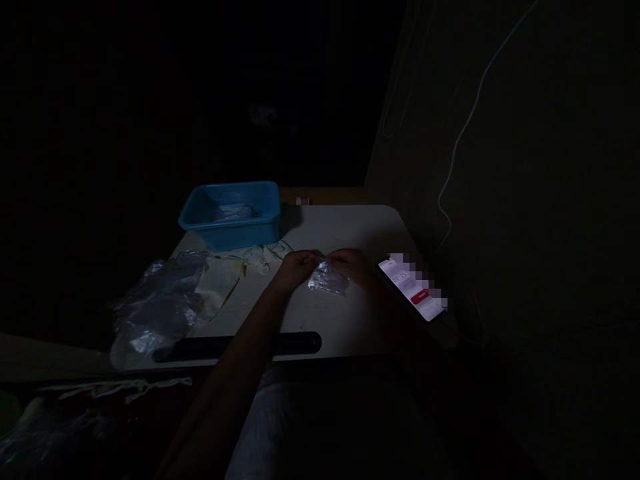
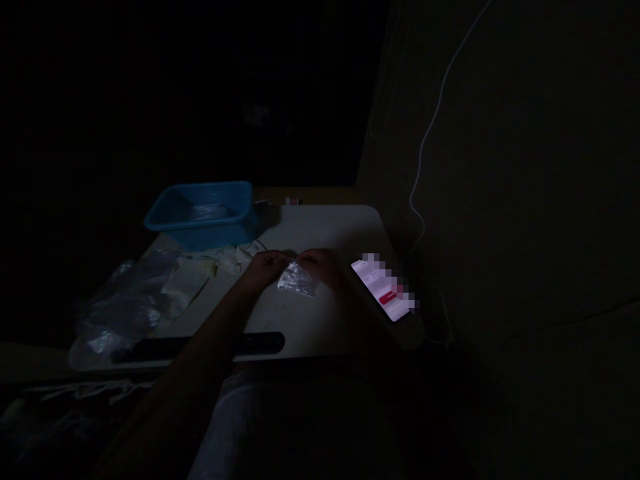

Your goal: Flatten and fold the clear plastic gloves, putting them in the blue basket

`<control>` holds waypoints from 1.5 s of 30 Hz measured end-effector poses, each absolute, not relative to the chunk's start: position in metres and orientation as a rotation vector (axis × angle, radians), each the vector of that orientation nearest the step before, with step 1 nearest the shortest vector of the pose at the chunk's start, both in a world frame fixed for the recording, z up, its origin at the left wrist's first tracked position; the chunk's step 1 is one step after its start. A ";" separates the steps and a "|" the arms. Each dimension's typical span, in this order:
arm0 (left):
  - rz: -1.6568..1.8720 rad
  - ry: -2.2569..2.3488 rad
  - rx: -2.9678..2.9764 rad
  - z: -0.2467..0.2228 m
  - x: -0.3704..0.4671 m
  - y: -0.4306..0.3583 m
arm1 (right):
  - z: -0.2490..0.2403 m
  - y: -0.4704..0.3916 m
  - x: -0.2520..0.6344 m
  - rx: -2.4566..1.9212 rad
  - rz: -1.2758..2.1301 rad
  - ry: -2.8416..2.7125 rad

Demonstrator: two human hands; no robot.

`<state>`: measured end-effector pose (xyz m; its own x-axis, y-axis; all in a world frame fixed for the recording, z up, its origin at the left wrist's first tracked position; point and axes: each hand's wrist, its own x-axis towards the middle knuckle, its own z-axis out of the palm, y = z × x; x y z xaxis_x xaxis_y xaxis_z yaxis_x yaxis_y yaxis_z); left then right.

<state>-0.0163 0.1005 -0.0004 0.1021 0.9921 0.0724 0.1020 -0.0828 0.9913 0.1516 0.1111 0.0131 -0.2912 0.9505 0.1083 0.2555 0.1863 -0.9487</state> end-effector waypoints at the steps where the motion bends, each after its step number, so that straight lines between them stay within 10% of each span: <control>1: 1.133 1.174 1.408 0.000 -0.016 0.100 | 0.014 0.110 0.151 -1.158 1.137 -1.709; 45: 1.267 1.166 1.348 0.000 -0.017 0.100 | 0.019 0.105 0.150 -1.161 1.125 -1.756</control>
